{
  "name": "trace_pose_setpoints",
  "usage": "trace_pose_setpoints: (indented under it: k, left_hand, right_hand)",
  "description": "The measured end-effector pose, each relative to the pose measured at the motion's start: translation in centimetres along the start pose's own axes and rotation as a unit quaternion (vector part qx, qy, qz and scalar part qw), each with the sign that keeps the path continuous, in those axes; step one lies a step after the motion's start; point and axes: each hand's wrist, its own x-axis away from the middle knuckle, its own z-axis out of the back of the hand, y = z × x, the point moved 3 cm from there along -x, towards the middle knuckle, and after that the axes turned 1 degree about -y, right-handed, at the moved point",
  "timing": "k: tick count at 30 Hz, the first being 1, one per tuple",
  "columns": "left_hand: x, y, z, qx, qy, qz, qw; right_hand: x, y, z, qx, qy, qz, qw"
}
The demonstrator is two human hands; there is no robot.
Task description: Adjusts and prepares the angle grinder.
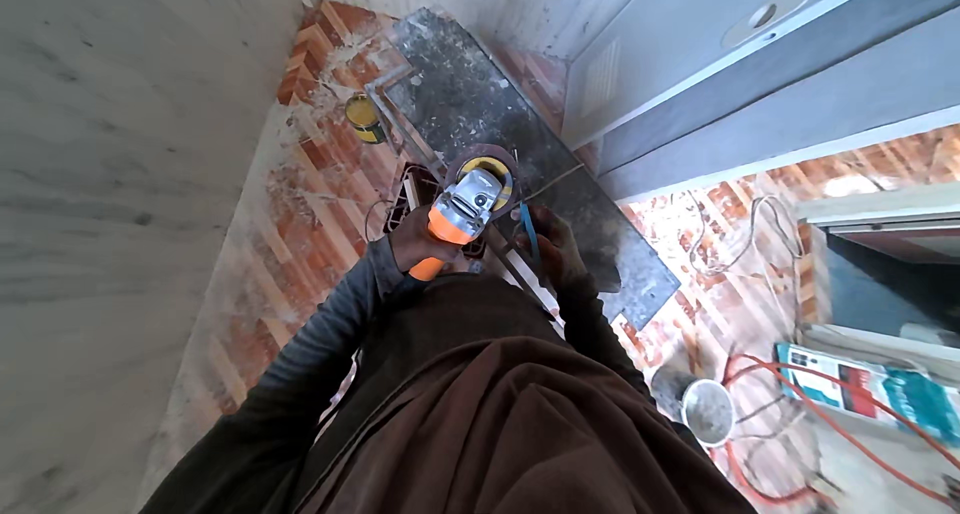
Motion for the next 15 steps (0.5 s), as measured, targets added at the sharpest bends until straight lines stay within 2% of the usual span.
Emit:
trace_pose_setpoints:
  k: [6, 15]
  left_hand:
    - [0.6, -0.1, -0.1, 0.036, -0.018, 0.000, 0.999]
    - [1.3, -0.1, -0.4, 0.011, -0.013, -0.001, 1.000]
  right_hand:
    - [0.6, -0.2, -0.4, -0.016, 0.012, 0.019, 1.000]
    - [1.4, -0.4, 0.4, 0.037, 0.022, 0.006, 0.999]
